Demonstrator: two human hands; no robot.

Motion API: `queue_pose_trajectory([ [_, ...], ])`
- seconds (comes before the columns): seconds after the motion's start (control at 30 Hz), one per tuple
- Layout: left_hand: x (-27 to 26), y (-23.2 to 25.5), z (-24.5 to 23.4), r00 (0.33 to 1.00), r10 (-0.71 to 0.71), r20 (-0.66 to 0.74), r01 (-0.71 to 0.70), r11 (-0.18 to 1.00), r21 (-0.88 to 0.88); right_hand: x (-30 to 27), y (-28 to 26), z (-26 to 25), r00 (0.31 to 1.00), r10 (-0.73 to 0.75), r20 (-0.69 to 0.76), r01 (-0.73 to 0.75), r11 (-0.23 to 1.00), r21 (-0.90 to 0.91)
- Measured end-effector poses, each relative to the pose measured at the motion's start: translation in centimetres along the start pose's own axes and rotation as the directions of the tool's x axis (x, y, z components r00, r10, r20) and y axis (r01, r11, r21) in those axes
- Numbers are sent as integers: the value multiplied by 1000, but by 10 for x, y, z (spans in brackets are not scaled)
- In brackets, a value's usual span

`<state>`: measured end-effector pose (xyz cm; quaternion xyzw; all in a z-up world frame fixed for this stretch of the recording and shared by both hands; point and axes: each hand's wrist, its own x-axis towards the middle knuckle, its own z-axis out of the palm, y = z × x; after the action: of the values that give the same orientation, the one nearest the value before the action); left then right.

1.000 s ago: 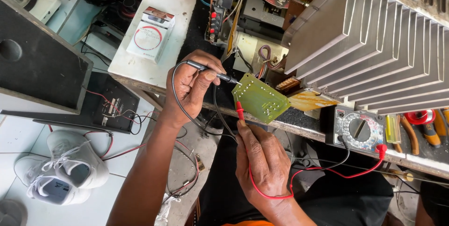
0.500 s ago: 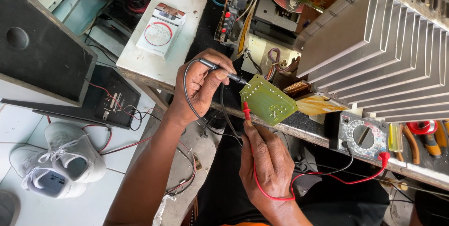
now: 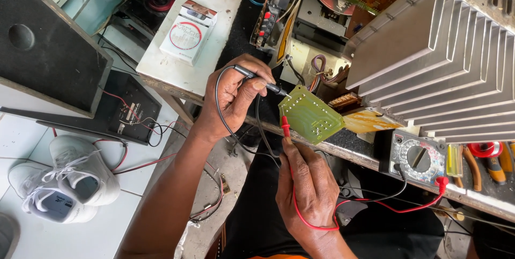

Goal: The person uses a multimeter to test a green circuit board. They hold the multimeter probes and touch them to various points on the board while looking at the multimeter display.

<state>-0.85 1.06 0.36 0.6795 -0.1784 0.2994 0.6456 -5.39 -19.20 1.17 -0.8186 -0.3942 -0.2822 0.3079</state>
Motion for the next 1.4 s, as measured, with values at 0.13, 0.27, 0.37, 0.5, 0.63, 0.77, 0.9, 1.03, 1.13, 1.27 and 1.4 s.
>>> queue_pose_trajectory([
  [0.13, 1, 1, 0, 1000, 1, 2, -1, 1000, 13, -1, 0, 1, 1000, 9, -5, -9, 1000, 0],
  [0.27, 0, 0, 0, 1000, -5, 2, 5, 1000, -6, 0, 0, 1, 1000, 0, -6, 0, 1000, 0],
  [0.37, 0, 0, 0, 1000, 2, -3, -2, 1000, -5, 0, 0, 1, 1000, 0, -5, 0, 1000, -4],
  [0.5, 1, 1, 0, 1000, 14, -1, -14, 1000, 3, 0, 1, 1, 1000, -7, -14, 7, 1000, -9],
  [0.63, 1, 1, 1, 1000, 7, -7, -7, 1000, 5, 0, 3, 1, 1000, -15, -18, 15, 1000, -9],
  [0.77, 0, 0, 1, 1000, 2, -12, -2, 1000, 18, 0, 2, 0, 1000, -11, -10, 11, 1000, -2],
  [0.9, 0, 0, 0, 1000, 10, -5, -10, 1000, 5, -1, 2, 1, 1000, -1, -11, 1, 1000, -13],
  [1.03, 0, -1, 0, 1000, 10, -2, -10, 1000, 7, -3, 3, 1, 1000, -8, -12, 8, 1000, -11],
  [1.13, 0, 0, -1, 1000, 3, 5, -3, 1000, 13, -3, 3, 2, 1000, -14, -13, 14, 1000, -11],
  [1.27, 0, 0, 0, 1000, 3, -2, -3, 1000, 11, -4, 4, 2, 1000, -18, -12, 18, 1000, -19],
  [1.4, 0, -1, 0, 1000, 11, 0, -11, 1000, -1, -3, 2, 0, 1000, -6, 0, 6, 1000, -11],
])
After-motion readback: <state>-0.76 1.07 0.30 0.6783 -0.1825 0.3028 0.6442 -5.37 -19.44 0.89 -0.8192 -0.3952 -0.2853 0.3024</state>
